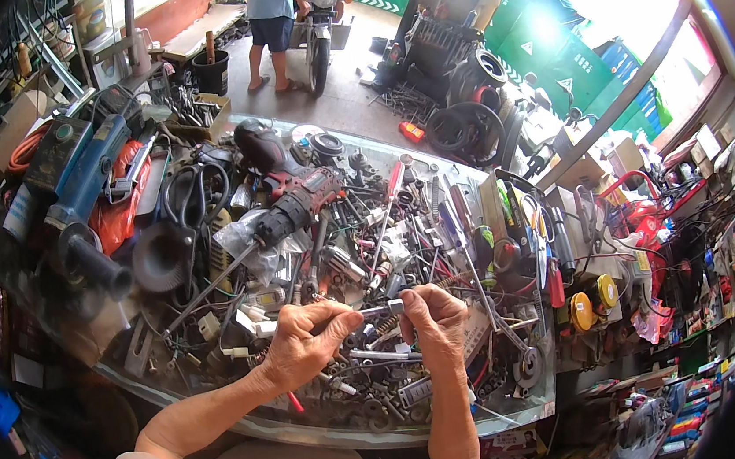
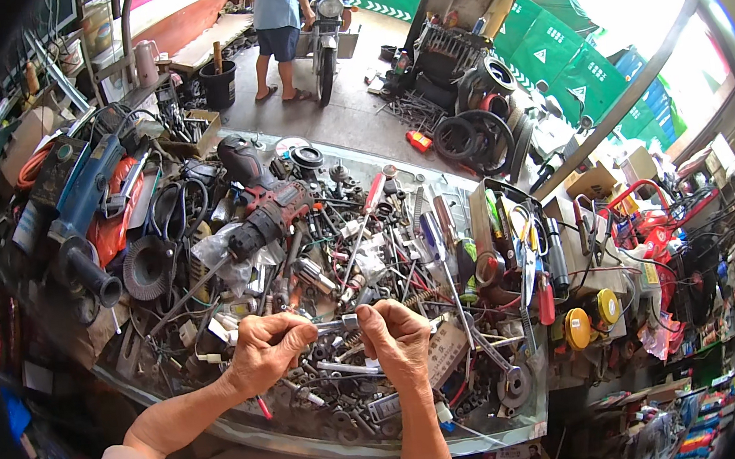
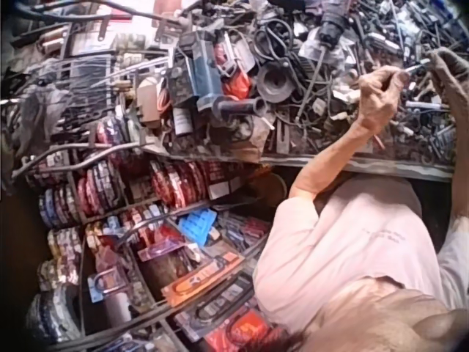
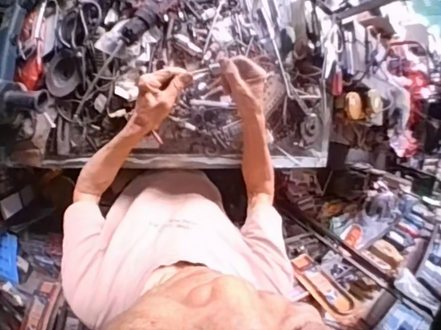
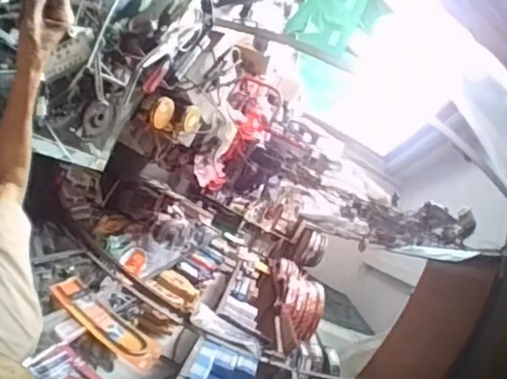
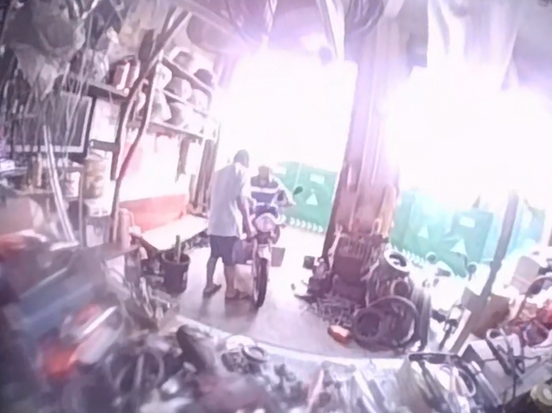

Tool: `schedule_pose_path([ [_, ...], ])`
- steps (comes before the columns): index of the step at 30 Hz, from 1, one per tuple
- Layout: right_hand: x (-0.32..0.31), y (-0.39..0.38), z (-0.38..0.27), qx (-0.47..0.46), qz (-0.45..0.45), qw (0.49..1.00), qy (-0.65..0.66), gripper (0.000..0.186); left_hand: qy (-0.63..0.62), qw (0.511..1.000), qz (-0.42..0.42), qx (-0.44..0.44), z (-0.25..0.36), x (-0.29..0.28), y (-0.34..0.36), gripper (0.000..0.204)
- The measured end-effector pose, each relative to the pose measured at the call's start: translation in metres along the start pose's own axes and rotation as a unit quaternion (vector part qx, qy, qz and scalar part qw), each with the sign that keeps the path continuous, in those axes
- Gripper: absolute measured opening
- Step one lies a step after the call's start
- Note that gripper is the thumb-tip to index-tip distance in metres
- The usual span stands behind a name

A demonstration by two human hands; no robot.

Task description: The person uses a screwdriver to disassemble a small black mechanical component on a cluttered workbench. They remove a screw and separate the casing, then use a wrench to adjust a bolt on the internal mechanism. The person continues to manipulate the small parts with their hands and tools throughout the clip.

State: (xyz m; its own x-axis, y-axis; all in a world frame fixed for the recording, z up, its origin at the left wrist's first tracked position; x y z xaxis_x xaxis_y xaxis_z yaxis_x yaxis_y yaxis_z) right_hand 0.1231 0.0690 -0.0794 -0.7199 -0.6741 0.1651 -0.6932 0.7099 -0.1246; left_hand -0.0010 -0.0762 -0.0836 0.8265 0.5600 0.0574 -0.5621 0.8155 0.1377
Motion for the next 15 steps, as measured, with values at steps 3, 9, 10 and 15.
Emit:
schedule_pose_path([
  [3, 0.002, -0.004, -0.007, 0.011, 0.008, 1.000, -0.018, 0.029, 0.001, 1.000, -0.006, -0.023, 0.001, -0.002, 0.001, 0.019],
  [9, 0.004, -0.005, -0.003, 0.008, -0.033, 0.998, -0.049, 0.024, -0.020, 0.999, 0.011, -0.044, 0.002, 0.000, 0.003, 0.018],
  [10, 0.008, -0.006, -0.008, 0.005, -0.039, 0.999, -0.027, 0.021, -0.021, 0.999, 0.013, -0.046, 0.004, -0.001, 0.004, 0.018],
  [15, 0.006, -0.008, -0.013, 0.018, -0.048, 0.998, -0.020, 0.025, -0.008, 0.999, 0.004, -0.036, 0.000, 0.000, 0.005, 0.018],
])
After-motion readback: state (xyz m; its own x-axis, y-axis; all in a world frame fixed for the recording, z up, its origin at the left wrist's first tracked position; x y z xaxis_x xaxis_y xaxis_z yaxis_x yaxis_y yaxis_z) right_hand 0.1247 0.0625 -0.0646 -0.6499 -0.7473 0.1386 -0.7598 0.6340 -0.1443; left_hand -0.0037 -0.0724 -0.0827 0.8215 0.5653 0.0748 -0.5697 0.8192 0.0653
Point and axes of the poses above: each hand's wrist, its own y-axis towards the middle knuckle, its own x-axis out of the palm, z = x × y, the point moved 1 cm from there along y, towards the middle knuckle, and after that the axes turned 6 degrees about x, right-handed, at the moved point
